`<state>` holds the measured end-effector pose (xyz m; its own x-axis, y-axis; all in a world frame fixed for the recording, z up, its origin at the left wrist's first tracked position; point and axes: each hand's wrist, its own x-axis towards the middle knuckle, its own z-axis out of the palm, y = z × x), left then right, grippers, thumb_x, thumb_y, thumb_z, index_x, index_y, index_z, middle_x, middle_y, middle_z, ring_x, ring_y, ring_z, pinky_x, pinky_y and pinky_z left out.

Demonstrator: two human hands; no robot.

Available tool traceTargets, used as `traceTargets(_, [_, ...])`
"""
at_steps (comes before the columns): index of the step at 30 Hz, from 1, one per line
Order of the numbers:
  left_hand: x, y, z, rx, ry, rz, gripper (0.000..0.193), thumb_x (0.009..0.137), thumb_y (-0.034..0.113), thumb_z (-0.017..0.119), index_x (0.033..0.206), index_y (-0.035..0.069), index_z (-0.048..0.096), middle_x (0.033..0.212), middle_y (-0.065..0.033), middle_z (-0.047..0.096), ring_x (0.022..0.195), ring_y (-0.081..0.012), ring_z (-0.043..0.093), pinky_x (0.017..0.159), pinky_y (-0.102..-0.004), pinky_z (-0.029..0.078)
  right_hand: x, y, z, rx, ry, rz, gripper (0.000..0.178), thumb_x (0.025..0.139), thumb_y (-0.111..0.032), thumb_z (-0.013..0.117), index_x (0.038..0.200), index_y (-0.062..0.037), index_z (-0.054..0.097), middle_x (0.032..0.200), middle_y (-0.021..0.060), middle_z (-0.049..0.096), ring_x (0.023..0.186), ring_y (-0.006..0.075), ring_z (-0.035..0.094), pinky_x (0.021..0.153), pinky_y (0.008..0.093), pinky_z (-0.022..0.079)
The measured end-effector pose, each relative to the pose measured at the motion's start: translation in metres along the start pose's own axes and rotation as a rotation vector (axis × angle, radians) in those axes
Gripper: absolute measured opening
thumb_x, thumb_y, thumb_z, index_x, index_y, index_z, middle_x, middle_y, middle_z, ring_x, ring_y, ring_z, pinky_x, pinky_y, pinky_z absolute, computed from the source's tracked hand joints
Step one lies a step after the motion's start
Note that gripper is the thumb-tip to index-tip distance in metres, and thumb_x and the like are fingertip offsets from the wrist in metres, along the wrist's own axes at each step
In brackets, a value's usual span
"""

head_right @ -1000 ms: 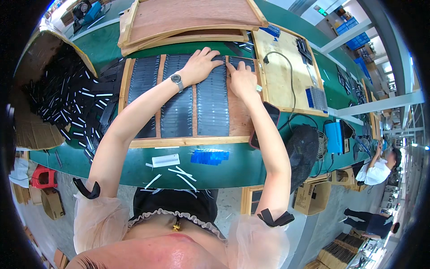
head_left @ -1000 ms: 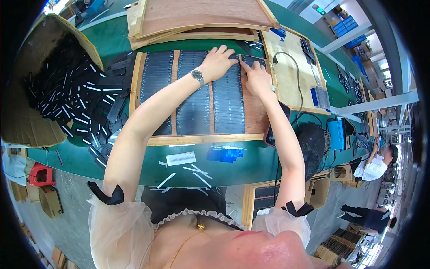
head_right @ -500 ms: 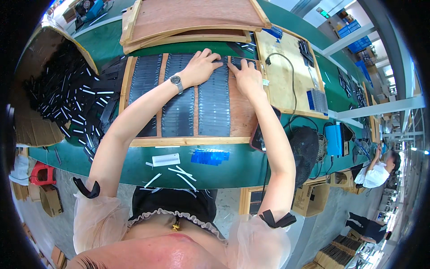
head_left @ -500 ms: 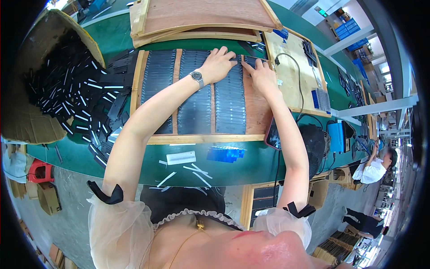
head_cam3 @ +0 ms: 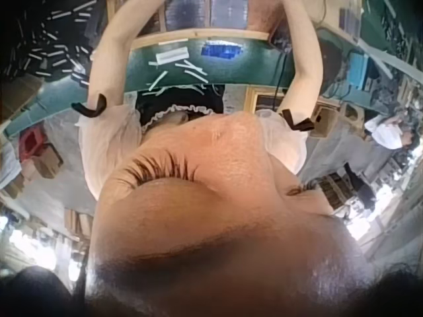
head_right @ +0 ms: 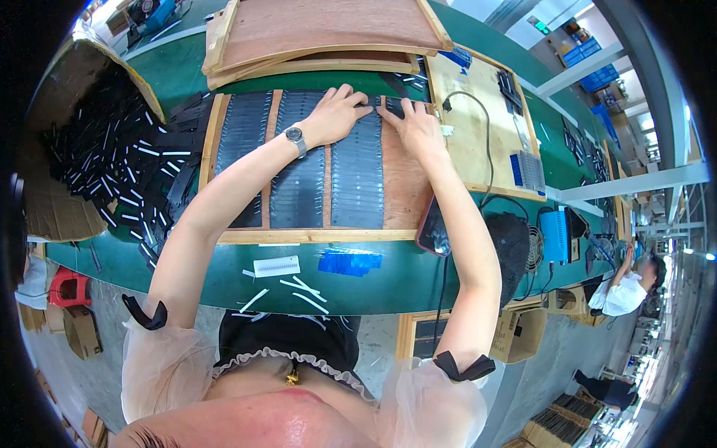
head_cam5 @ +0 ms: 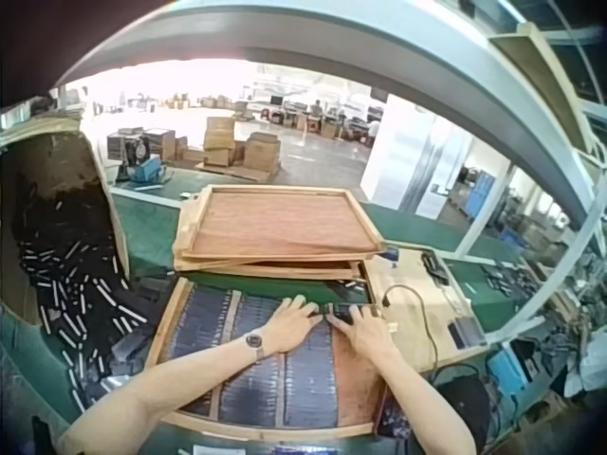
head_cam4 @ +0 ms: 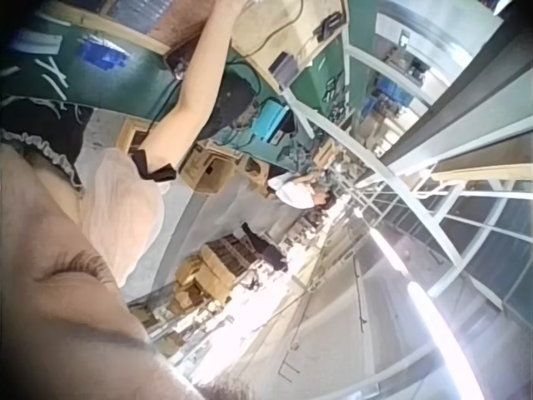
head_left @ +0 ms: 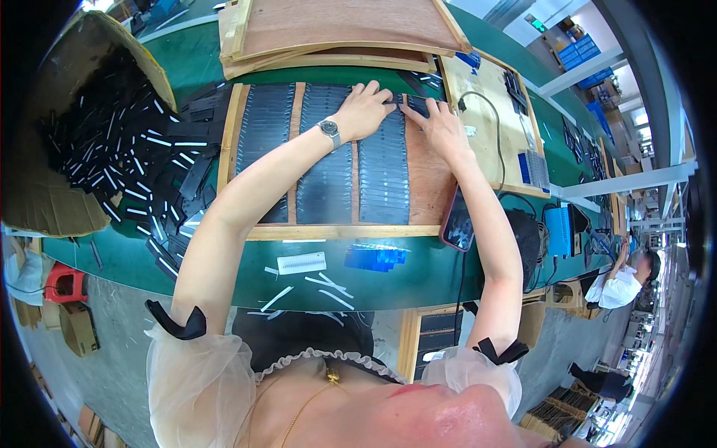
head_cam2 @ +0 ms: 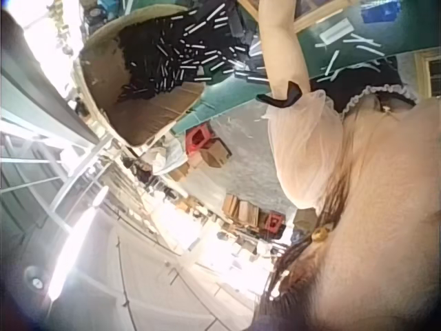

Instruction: Assembling small blue solar cells or electronic components into a wooden tray on a factory workbench.

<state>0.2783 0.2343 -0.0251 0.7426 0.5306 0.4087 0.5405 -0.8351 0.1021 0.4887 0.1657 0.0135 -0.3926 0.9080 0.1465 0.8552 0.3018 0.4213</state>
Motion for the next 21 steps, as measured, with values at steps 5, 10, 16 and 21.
traceTargets(5, [-0.007,0.0,-0.006,-0.017,-0.016,-0.019,0.037,0.088,0.007,0.053,0.122,0.011,0.068,0.123,-0.0056,0.058,0.111,-0.0247,0.049,0.096,-0.0373,0.041,-0.002,-0.006,-0.025,0.175,0.019,0.081,0.054,0.086,-0.007,0.056,0.134,-0.0321,0.054,0.109,0.0115,0.052,0.099,0.0312,0.059,0.075,0.0388,0.057])
traceTargets(10, [-0.022,0.002,-0.058,-0.096,0.157,-0.015,0.037,0.081,0.004,0.06,0.118,0.007,0.066,0.12,-0.0084,0.059,0.114,-0.0297,0.052,0.093,-0.0413,0.044,-0.015,0.004,-0.09,0.939,0.341,0.35,0.022,0.089,-0.008,0.061,0.109,-0.0094,0.069,0.104,0.0102,0.068,0.098,0.0217,0.063,0.088,0.033,0.05])
traceTargets(16, [-0.14,0.058,-0.166,-0.52,-0.142,0.06,0.025,0.091,0.009,0.06,0.115,0.006,0.064,0.119,-0.0129,0.061,0.115,-0.031,0.055,0.1,-0.041,0.044,-0.107,-0.084,-0.226,2.065,0.501,-0.13,0.011,0.082,-0.002,0.068,0.09,-0.0091,0.069,0.088,0.0063,0.066,0.067,0.0135,0.054,0.06,0.0241,0.042])
traceTargets(21, [-0.265,0.135,-0.178,-1.012,-0.464,-0.058,0.047,0.089,0.003,0.06,0.135,0.005,0.052,0.14,-0.014,0.051,0.127,-0.03,0.052,0.108,-0.042,0.042,-0.132,-0.154,-0.243,2.395,0.39,-0.6,0.02,0.073,0.005,0.074,0.084,-0.0113,0.074,0.081,0.0085,0.066,0.051,0.0151,0.053,0.042,0.0218,0.041])
